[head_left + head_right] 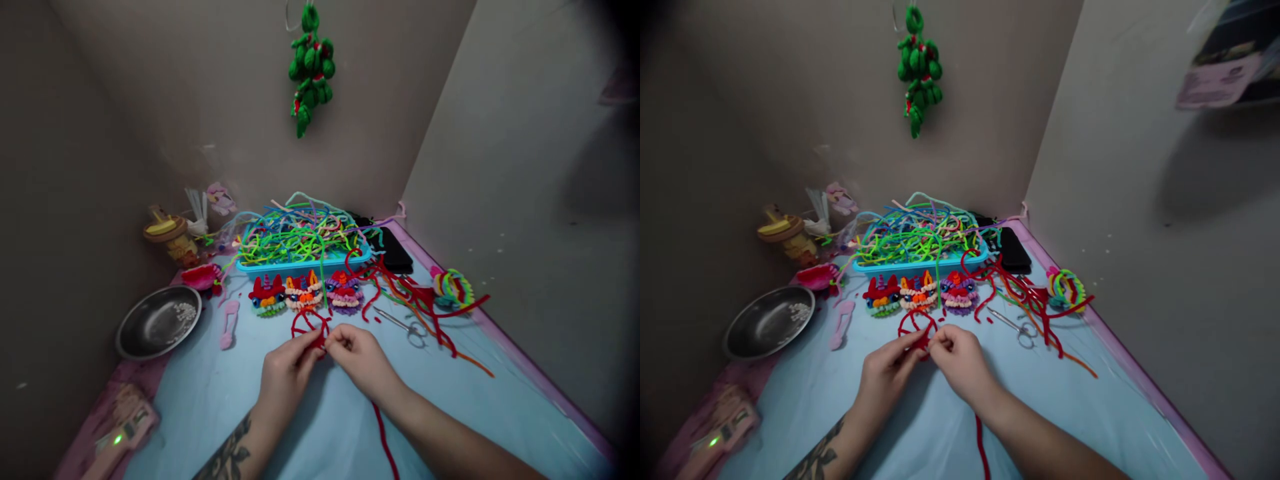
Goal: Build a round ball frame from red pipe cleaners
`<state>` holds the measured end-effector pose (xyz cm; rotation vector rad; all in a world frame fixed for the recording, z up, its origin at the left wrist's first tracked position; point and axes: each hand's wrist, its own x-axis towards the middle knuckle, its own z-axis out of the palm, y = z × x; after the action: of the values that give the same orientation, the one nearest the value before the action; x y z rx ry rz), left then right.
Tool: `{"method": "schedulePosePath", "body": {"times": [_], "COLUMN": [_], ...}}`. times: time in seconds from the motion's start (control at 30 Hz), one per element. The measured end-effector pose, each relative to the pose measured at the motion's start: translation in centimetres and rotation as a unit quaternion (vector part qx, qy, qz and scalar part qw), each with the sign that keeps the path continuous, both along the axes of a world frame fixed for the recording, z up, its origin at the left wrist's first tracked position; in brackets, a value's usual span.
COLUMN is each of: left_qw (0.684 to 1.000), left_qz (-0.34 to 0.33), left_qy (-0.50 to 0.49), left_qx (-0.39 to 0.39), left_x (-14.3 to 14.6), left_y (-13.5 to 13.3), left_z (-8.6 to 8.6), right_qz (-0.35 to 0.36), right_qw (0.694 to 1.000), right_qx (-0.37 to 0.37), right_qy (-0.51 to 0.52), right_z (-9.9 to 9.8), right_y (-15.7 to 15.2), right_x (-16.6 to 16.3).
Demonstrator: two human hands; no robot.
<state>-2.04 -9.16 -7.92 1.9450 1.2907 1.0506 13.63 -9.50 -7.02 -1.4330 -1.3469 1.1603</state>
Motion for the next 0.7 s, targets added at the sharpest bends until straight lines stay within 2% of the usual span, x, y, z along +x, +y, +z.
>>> {"method": "schedulePosePath", "body": {"times": [0.23,0.43,0.6,0.7], "left_qw": [0.995,0.990,0.960,0.942], "left_qz": [0.050,0.039,0.018,0.005], "left_qy": [-0.054,-0.069,-0.157,-0.177], "left_qx": [-0.066,-0.118,-0.233,-0.284], "left_x": [0.5,0.5,0.2,0.2], "left_y": [-0.1,0.0,0.5,0.8], "left_z": [0.8,1.2,1.2,1.1], "right_qz": [0.005,0.028,0.044,0.063], "right_qw": [0.995,0.990,0.980,0.973], "right_qx": [0.066,0.107,0.134,0.142], "right_qy": [-0.074,-0.092,-0.141,-0.170], "right_z": [0.4,0.0,0.0,-0.1], "right_y": [-0.3,-0.1,-0.1,-0.1], "right_x": [-0.3,0.0,0.4,0.5]}}
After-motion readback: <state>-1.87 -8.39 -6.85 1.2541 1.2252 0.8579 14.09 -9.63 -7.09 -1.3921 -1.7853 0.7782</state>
